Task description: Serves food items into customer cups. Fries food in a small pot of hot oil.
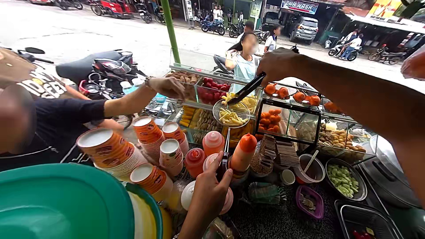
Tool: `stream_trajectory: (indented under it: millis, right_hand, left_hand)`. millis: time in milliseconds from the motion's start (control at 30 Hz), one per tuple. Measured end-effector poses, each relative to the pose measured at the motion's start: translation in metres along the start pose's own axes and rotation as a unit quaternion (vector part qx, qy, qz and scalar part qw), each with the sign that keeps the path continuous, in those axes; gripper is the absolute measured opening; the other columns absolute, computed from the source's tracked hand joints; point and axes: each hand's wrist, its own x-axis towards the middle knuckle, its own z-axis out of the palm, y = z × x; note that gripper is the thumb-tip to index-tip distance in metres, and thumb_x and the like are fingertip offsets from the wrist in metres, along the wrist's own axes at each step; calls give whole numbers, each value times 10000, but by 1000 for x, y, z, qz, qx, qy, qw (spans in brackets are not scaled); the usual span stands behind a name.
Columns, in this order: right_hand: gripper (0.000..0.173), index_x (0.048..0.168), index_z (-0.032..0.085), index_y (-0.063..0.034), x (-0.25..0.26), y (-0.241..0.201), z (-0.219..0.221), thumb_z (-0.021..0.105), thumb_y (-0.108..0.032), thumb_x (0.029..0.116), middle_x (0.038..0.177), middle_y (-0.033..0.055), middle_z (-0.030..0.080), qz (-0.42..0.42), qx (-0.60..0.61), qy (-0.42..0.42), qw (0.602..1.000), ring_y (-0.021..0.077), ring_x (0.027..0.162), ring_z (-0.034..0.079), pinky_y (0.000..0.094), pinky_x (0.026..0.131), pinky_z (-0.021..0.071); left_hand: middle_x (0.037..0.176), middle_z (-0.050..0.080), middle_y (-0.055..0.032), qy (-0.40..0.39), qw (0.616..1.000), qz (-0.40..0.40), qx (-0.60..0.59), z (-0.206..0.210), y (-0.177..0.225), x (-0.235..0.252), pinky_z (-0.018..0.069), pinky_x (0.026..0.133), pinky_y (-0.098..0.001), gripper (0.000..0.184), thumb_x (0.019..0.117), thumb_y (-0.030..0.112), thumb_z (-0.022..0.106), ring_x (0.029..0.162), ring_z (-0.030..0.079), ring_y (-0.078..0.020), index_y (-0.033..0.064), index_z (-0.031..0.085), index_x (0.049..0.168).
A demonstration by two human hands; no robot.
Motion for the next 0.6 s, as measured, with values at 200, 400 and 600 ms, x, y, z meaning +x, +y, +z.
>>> stream_trajectory:
  millis: [200,400,600]
  right_hand:
    - [317,1017,744,-12,11,-17,-4,747,-321,946,1006,221,692,-39,-8,-65,997,429,1025,648,660,862,472]
    - [328,990,739,1,-7,5,-16,741,-326,958,906,178,681,-70,45,-51,995,341,919,645,563,850,473]
    - [366,1088,732,9,-21,30,-14,710,-340,981,1003,207,693,-53,82,-23,995,359,994,646,577,923,459]
  left_hand:
    - [1150,735,-72,12,999,11,-33,-5,-3,-11,536,787,-213,573,932,202,578,879,687,-32,60,521,1484]
    - [1146,739,-59,27,998,12,-48,-4,-11,-12,535,763,-189,578,915,207,577,859,686,-12,49,536,1470]
    - [1112,743,-53,29,998,4,-51,-4,-14,-11,543,748,-193,583,911,213,581,828,687,-13,42,536,1467]
